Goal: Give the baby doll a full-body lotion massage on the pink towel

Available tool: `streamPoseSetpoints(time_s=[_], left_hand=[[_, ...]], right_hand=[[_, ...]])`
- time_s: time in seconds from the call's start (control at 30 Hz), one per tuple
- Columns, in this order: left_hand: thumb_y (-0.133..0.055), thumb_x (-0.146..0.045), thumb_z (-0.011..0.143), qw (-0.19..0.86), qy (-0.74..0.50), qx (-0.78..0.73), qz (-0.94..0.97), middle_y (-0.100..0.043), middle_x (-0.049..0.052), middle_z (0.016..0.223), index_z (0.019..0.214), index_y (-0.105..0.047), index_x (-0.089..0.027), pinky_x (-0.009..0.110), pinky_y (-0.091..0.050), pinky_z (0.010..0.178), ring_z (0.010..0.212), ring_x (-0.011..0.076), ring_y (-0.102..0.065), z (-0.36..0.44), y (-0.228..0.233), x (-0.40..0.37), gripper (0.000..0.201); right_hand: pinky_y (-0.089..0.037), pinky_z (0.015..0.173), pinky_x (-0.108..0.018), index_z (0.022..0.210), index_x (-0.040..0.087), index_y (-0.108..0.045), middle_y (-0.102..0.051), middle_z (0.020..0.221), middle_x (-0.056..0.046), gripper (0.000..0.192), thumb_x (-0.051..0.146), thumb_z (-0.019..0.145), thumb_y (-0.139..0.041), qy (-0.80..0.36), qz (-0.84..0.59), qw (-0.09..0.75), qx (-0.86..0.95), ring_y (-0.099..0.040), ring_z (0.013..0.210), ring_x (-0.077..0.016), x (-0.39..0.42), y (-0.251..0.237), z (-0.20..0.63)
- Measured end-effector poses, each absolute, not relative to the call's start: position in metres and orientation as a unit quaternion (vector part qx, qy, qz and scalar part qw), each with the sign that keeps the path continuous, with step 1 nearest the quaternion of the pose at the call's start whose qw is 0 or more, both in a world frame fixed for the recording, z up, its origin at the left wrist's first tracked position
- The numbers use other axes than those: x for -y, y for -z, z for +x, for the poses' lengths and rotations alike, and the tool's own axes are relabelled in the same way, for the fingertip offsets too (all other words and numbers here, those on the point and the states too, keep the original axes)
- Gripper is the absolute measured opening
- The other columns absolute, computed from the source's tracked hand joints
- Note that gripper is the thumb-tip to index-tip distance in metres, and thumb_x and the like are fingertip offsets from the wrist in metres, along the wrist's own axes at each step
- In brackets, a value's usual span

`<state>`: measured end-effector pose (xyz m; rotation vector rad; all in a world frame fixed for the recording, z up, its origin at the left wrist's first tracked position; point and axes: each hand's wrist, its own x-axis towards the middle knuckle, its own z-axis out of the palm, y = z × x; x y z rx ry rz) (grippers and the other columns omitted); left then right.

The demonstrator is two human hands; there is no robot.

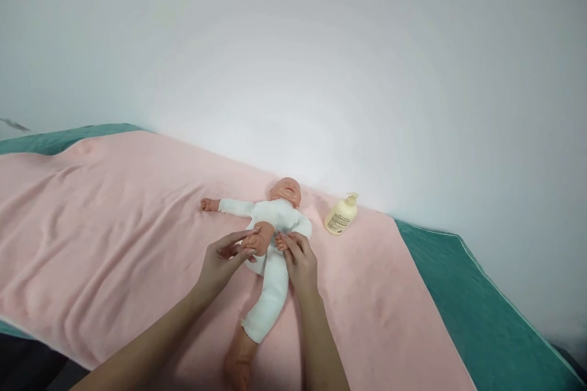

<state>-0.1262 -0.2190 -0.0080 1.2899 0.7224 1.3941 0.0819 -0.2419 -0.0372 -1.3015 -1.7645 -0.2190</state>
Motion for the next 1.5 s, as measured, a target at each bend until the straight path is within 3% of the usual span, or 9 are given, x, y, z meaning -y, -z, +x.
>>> streamPoseSetpoints(time_s=[0.17, 0.37, 0.47, 0.57, 0.7, 0.97, 1.23, 1.37, 1.5], left_hand=[[-0.079, -0.025, 0.070, 0.516, -0.552, -0.300, 0.582, -0.072, 0.010, 0.108, 0.102, -0.073, -0.018, 0.027, -0.058, 0.059, 0.060, 0.0153, -0.068, -0.141, 0.018, 0.228, 0.033], [-0.078, -0.018, 0.072, 0.459, -0.500, -0.255, 0.689, -0.072, 0.004, 0.107, 0.102, -0.075, -0.027, 0.027, -0.059, 0.080, 0.096, 0.0235, -0.071, -0.177, 0.040, 0.261, 0.032], [-0.074, -0.016, 0.077, 0.475, -0.454, -0.192, 0.729, -0.072, 0.003, 0.108, 0.107, -0.073, -0.032, 0.028, -0.058, 0.083, 0.098, 0.0230, -0.070, -0.194, 0.056, 0.277, 0.034], [-0.071, -0.017, 0.080, 0.510, -0.419, -0.176, 0.730, -0.071, 0.004, 0.112, 0.113, -0.070, -0.033, 0.029, -0.058, 0.083, 0.100, 0.0233, -0.069, -0.207, 0.074, 0.290, 0.037], [-0.071, -0.017, 0.080, 0.498, -0.398, -0.204, 0.743, -0.070, 0.005, 0.114, 0.116, -0.068, -0.034, 0.030, -0.057, 0.086, 0.104, 0.0238, -0.068, -0.222, 0.093, 0.301, 0.040], [-0.068, -0.019, 0.082, 0.450, -0.393, -0.228, 0.769, -0.071, 0.005, 0.112, 0.114, -0.069, -0.034, 0.027, -0.058, 0.081, 0.100, 0.0223, -0.069, -0.231, 0.101, 0.309, 0.035], [-0.072, -0.019, 0.078, 0.434, -0.463, -0.268, 0.725, -0.072, 0.004, 0.109, 0.106, -0.073, -0.031, 0.028, -0.058, 0.083, 0.098, 0.0234, -0.070, -0.219, 0.070, 0.295, 0.031], [-0.076, -0.022, 0.073, 0.485, -0.517, -0.329, 0.624, -0.072, 0.008, 0.108, 0.101, -0.075, -0.024, 0.027, -0.061, 0.072, 0.097, 0.0262, -0.070, -0.195, 0.043, 0.273, 0.029], [-0.078, -0.024, 0.069, 0.532, -0.528, -0.332, 0.573, -0.072, 0.010, 0.108, 0.100, -0.075, -0.019, 0.027, -0.060, 0.062, 0.060, 0.0166, -0.070, -0.168, 0.019, 0.248, 0.031]], right_hand=[[-0.055, 0.076, -0.028, 0.115, 0.025, -0.066, -0.059, 0.111, -0.009, 0.028, 0.024, 0.091, -0.052, 0.037, -0.537, 0.549, 0.640, -0.060, 0.099, -0.0183, 0.244, 0.037, 0.084], [-0.050, 0.063, -0.025, 0.121, 0.019, -0.058, -0.062, 0.113, -0.008, 0.045, 0.041, 0.082, -0.063, -0.037, -0.639, 0.690, 0.339, -0.054, 0.065, -0.0096, 0.251, 0.029, 0.104], [-0.051, 0.063, -0.024, 0.120, 0.018, -0.054, -0.060, 0.118, -0.009, 0.055, 0.047, 0.076, -0.067, -0.061, -0.640, 0.727, 0.240, -0.059, 0.071, -0.0111, 0.250, 0.037, 0.130], [-0.053, 0.059, -0.023, 0.112, 0.017, -0.054, -0.064, 0.101, -0.006, 0.057, 0.050, 0.068, -0.072, -0.130, -0.612, 0.765, 0.150, -0.063, 0.071, -0.0124, 0.246, 0.052, 0.157], [-0.053, 0.054, -0.022, 0.090, 0.018, -0.056, -0.061, 0.072, 0.000, 0.043, 0.050, 0.067, -0.072, -0.178, -0.607, 0.766, 0.116, -0.063, 0.064, -0.0133, 0.244, 0.064, 0.173], [-0.052, 0.056, -0.021, 0.087, 0.018, -0.055, -0.061, 0.071, 0.000, 0.032, 0.040, 0.070, -0.071, -0.179, -0.586, 0.785, 0.095, -0.061, 0.062, -0.0118, 0.244, 0.055, 0.161], [-0.053, 0.064, -0.026, 0.120, 0.019, -0.053, -0.057, 0.122, -0.010, 0.053, 0.046, 0.077, -0.068, -0.054, -0.581, 0.777, 0.236, -0.063, 0.078, -0.0132, 0.247, 0.034, 0.123], [-0.053, 0.070, -0.029, 0.117, 0.018, -0.060, -0.060, 0.115, -0.011, 0.037, 0.036, 0.085, -0.063, 0.007, -0.572, 0.711, 0.408, -0.062, 0.086, -0.0164, 0.245, 0.032, 0.094], [-0.055, 0.082, -0.033, 0.116, 0.023, -0.065, -0.060, 0.110, -0.009, 0.027, 0.023, 0.090, -0.055, 0.073, -0.525, 0.602, 0.597, -0.061, 0.101, -0.0191, 0.243, 0.037, 0.082]])
